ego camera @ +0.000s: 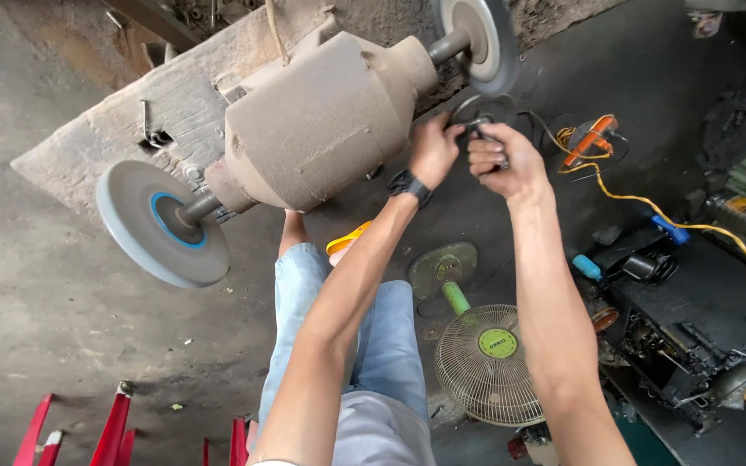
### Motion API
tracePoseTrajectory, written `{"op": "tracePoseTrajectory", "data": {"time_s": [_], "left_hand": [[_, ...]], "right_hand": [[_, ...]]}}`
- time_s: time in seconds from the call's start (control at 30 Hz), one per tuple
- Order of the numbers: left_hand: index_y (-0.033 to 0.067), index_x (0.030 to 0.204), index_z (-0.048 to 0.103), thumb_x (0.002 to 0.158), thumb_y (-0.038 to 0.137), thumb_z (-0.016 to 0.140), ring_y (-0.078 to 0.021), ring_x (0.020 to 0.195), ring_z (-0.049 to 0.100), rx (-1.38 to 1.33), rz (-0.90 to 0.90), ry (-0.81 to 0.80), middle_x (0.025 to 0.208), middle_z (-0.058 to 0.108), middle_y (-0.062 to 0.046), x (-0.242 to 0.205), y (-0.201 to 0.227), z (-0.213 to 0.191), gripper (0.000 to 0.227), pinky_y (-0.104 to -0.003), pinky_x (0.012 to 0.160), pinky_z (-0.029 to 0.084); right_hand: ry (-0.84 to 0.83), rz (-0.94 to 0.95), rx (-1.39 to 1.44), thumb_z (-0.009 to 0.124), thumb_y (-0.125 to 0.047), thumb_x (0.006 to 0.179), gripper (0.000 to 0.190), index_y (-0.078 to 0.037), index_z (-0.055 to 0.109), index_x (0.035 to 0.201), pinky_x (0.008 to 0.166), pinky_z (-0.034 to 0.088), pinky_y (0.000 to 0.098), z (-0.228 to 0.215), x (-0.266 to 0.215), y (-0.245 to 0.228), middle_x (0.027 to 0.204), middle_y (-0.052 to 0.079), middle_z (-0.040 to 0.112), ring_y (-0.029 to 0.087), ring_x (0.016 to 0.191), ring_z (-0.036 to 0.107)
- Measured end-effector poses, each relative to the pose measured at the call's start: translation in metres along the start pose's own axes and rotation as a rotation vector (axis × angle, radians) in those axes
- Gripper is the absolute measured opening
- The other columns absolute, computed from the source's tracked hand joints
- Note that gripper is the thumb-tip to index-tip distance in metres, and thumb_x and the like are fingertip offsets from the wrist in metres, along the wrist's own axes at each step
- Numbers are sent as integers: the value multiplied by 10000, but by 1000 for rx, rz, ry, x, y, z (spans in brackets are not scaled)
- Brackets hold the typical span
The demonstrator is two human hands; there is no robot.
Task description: The person uses a bench grinder to smooth the edges of a cylindrical metal part. They hold the part with both hands, pressing it against the spinning grinding wheel, then periodically pull it away to visually inspect the surface before resuming the grinding process.
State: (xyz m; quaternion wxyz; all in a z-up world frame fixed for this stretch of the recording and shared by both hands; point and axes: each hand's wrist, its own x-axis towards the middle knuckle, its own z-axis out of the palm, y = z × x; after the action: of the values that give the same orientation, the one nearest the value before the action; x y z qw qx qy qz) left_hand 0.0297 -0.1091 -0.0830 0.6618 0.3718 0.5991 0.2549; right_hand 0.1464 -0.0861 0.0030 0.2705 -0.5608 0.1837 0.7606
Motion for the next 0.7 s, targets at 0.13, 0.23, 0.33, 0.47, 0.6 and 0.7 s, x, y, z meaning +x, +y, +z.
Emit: {"op": "tracePoseTrajectory", "data": {"time_s": [0.13,0.23,0.33,0.47,0.6,0.7], "left_hand": [[54,1191,539,873,440,539,-341,1028,598,-67,-251,44,1082,631,-183,-8,-77,16,500,-436,872,496],[74,1238,494,840,64,590,-377,871,650,412,211,13,921,651,-236,-15,-102,11,409,-475,768,540],[133,1088,624,905,395,541,-276,953,642,-220,-212,12,968,683,-107,-27,-57,-1,331,-400,804,510],[-17,1108,539,845,157,616,-348,865,642,-62,283,64,892,647,-207,-39,19,-12,325,-424,740,532],[-4,968,620,818,246,616,-338,868,639,31,204,28,836,670,-195,8,-14,30,292,-417,739,528],[-47,1008,636,797,303,647,-324,953,625,-3,3,59,935,659,-224,10,-36,23,409,-379,811,520]], "right_hand": [[355,-121,-438,518,-160,873,196,14,429,862,464,368,254,51,12,18,536,-75,315,39,374,355],[352,-114,-831,473,-205,904,217,-4,495,825,394,440,366,63,17,22,517,-21,376,99,360,427],[381,-244,-1608,421,-290,869,532,-155,522,365,594,469,312,95,-26,25,356,22,503,219,400,581],[353,-240,-943,490,-289,889,284,-7,483,918,585,437,321,60,-64,21,597,73,480,203,556,538],[99,-55,173,527,-113,841,170,-14,446,952,514,396,101,5,-27,-4,590,-90,311,0,467,402],[40,15,71,516,-135,869,118,-61,424,877,480,335,93,16,-8,-1,556,-149,276,-66,388,312]]}}
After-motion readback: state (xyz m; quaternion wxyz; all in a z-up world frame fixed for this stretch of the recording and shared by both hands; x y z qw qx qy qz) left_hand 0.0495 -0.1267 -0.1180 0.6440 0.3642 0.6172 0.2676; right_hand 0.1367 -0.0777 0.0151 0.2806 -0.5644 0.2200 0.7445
